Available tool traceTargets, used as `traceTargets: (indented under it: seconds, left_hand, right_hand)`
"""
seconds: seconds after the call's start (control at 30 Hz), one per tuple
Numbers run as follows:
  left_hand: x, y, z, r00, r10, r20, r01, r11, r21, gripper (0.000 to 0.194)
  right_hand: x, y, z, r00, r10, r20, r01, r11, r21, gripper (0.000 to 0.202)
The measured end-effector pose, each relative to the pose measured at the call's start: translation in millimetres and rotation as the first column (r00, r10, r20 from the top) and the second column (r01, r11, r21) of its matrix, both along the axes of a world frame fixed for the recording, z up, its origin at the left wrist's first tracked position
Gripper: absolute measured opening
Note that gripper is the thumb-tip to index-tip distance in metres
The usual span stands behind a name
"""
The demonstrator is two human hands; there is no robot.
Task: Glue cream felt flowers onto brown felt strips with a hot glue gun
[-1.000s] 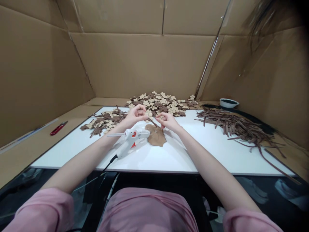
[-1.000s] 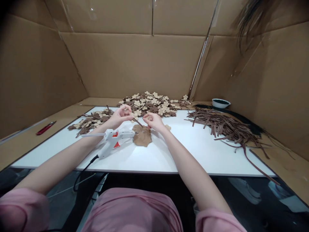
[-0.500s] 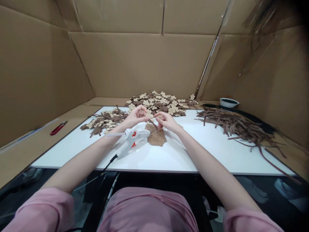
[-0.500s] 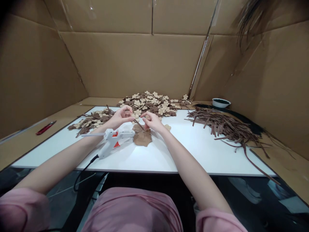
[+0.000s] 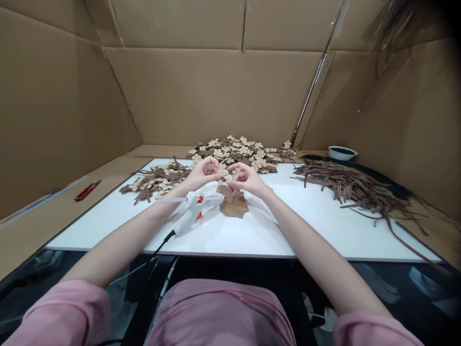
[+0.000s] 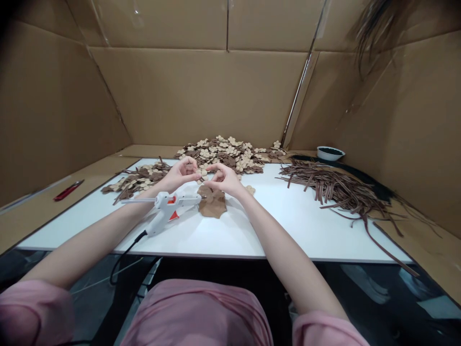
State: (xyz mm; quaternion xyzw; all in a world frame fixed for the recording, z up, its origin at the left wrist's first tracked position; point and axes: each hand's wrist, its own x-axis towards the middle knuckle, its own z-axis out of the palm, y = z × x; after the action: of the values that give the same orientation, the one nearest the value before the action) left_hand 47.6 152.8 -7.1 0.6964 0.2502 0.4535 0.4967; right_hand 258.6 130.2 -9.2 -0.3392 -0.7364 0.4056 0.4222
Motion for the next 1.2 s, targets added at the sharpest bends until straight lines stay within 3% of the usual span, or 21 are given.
traceTargets:
  seconds: [0.37, 0.7, 0.93, 1.0, 1.1, 1.2]
  left_hand:
    - [0.0, 2.8, -2.8, 1.0, 0.014, -0.006, -0.014, 1.0, 0.017, 0.043]
    - [-1.4, 5.4, -2.4, 0.999, 0.039, 0.0, -0.039, 0.998, 0.04, 0.042]
    - [-0.6, 3.1, -0.3, 0.999, 0.042, -0.003, -0.042, 0.998, 0.048, 0.043]
    - [-0.7, 2.6, 0.3, 0.999, 0.034, -0.002, -0.034, 0.998, 0.049, 0.043]
    - [0.2, 2.6, 0.2, 1.0, 0.01, -0.011, -0.009, 0.999, 0.048, 0.044]
    - [3.8, 2.3, -0.8, 1.0, -0.011, -0.026, 0.012, 0.999, 0.052, 0.045]
  right_hand:
    - [1.8, 3.7, -3.7, 0.999, -0.011, 0.031, 0.01, 0.999, 0.036, 0.055]
    - [5.2, 4.6, -3.2, 0.993, 0.122, 0.002, -0.12, 0.984, -0.134, 0.06]
    - [6.2, 7.3, -6.8, 0.99, 0.141, 0.021, -0.136, 0.979, -0.149, 0.061]
    - [5.2, 6.2, -4.9, 0.992, 0.114, 0.052, -0.107, 0.987, -0.116, 0.056]
    - [1.9, 4.2, -1.6, 0.998, -0.023, 0.058, 0.023, 1.0, 0.007, 0.044]
    - [-2.1, 3.8, -1.9, 0.995, -0.103, 0.02, 0.1, 0.991, 0.091, 0.044]
